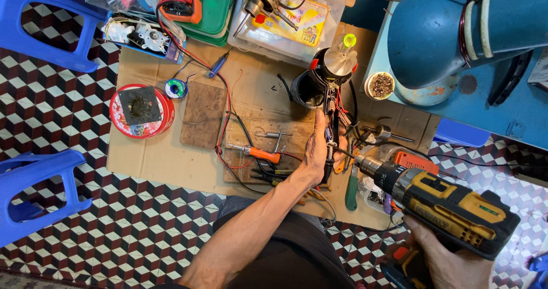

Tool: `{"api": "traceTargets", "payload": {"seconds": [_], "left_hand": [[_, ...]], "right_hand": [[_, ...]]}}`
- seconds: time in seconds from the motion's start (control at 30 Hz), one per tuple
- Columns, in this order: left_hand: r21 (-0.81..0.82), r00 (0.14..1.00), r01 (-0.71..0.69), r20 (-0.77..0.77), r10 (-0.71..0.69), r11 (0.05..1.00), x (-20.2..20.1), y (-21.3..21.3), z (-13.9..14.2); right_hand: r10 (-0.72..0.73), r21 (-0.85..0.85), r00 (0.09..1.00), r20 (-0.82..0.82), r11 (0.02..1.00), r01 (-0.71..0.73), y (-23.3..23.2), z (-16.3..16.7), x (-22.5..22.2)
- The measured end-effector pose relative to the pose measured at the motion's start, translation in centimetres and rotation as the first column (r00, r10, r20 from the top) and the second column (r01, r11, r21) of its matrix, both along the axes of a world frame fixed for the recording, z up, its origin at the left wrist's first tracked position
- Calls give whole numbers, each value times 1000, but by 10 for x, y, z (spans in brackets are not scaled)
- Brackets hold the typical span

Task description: The person uses a cordless drill to tighten screws on a small electrical component, then switches to a screwdriver to continue adjusting the same part. The hands manipulate wires and the component throughout, with tools and parts visible on the workbench.

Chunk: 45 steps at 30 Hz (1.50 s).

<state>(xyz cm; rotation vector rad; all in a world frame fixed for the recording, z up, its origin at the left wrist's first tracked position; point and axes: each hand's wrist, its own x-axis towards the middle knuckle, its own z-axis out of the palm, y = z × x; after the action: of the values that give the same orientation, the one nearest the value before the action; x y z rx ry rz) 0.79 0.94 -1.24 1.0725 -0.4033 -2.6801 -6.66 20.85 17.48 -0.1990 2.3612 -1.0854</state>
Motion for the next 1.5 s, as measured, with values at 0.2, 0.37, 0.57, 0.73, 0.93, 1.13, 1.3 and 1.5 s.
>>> {"api": "traceTargets", "payload": {"seconds": [0.2,0.37,0.57,0.73,0.93,1.13,1.3,1.5], "left_hand": [[-22,1000,16,-3,-17,1000,0,2,-4],[-45,999,30,-14,-31,999,0,7,-9],[-20,986,106,130,-103,994,-3,9,-17],[-19,988,87,132,-83,996,-4,11,-22],[2,991,75,111,-74,997,-4,12,-23],[-6,990,95,106,-94,995,-7,12,-24],[-4,990,81,116,-80,997,-8,12,-23],[2,986,92,139,-92,996,-8,11,-22]], "right_hand": [[145,169,989,40,974,-150,-22,19,-11],[492,542,845,208,661,-519,-59,47,-47],[695,477,621,362,435,-764,-115,56,-80],[647,358,659,382,554,-752,-136,64,-75],[606,520,669,430,439,-733,-141,64,-77],[612,454,684,398,517,-726,-147,70,-74],[585,506,687,431,473,-721,-150,69,-77],[770,192,580,265,547,-815,-142,63,-82]]}}
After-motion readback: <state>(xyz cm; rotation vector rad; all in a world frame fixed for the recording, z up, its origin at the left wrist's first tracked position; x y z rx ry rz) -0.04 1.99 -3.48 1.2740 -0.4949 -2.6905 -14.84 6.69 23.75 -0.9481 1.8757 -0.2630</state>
